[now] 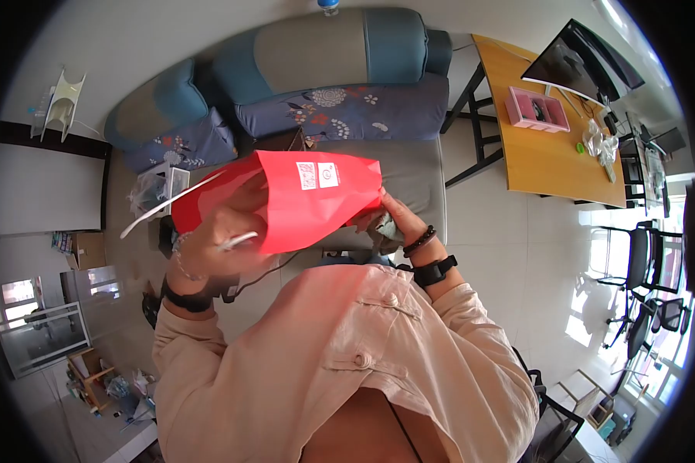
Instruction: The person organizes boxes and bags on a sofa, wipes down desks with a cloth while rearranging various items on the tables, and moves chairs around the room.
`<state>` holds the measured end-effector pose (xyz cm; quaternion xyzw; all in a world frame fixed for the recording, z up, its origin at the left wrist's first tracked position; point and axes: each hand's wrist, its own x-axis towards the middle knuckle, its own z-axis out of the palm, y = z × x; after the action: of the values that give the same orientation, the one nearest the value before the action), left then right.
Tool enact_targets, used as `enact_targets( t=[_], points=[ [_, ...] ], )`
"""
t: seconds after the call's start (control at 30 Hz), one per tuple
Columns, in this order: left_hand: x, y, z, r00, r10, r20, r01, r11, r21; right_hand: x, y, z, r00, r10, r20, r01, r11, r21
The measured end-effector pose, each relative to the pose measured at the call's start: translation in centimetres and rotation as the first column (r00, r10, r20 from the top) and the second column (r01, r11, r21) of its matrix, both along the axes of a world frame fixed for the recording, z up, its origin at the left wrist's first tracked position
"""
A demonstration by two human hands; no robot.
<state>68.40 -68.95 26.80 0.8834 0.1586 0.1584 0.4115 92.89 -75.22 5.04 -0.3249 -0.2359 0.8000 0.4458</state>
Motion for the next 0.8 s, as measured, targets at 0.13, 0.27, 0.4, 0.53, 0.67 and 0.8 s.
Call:
enact_targets(
  t=[0.13,0.27,0.4,0.53,0.67,0.8],
  points=[
    [-1.5,1.2,-0.6,0.994,-0.058,-0.098,0.059,0.998,0.013,-0.5,-0.2,2.3,0.991,-0.133,0.017,0.133,0.991,-0.032],
    [-4.9,1.0,-2.5,0.99,0.113,-0.085,-0.133,0.951,-0.28,-0.9,0.0,1.2,0.907,-0.403,0.125,0.399,0.915,0.053],
    [-2.2,0.5,-2.4,0.879,0.471,-0.069,-0.443,0.756,-0.483,-1.1,0.5,-0.4,0.684,-0.629,0.369,0.612,0.77,0.18],
    [-1.3,0.4,-2.7,0.697,0.717,-0.018,-0.705,0.681,-0.197,-0.5,0.0,0.7,0.636,-0.677,0.369,0.596,0.735,0.322],
    [-2.3,0.7,-3.2,0.641,0.765,0.057,-0.738,0.635,-0.23,0.0,-1.0,1.0,0.645,-0.619,0.447,0.484,0.784,0.387],
    [-3.3,1.7,-3.2,0.667,0.741,0.08,-0.738,0.672,-0.064,2.1,-0.8,0.8,0.615,-0.366,0.698,0.086,0.911,0.403]
  ],
)
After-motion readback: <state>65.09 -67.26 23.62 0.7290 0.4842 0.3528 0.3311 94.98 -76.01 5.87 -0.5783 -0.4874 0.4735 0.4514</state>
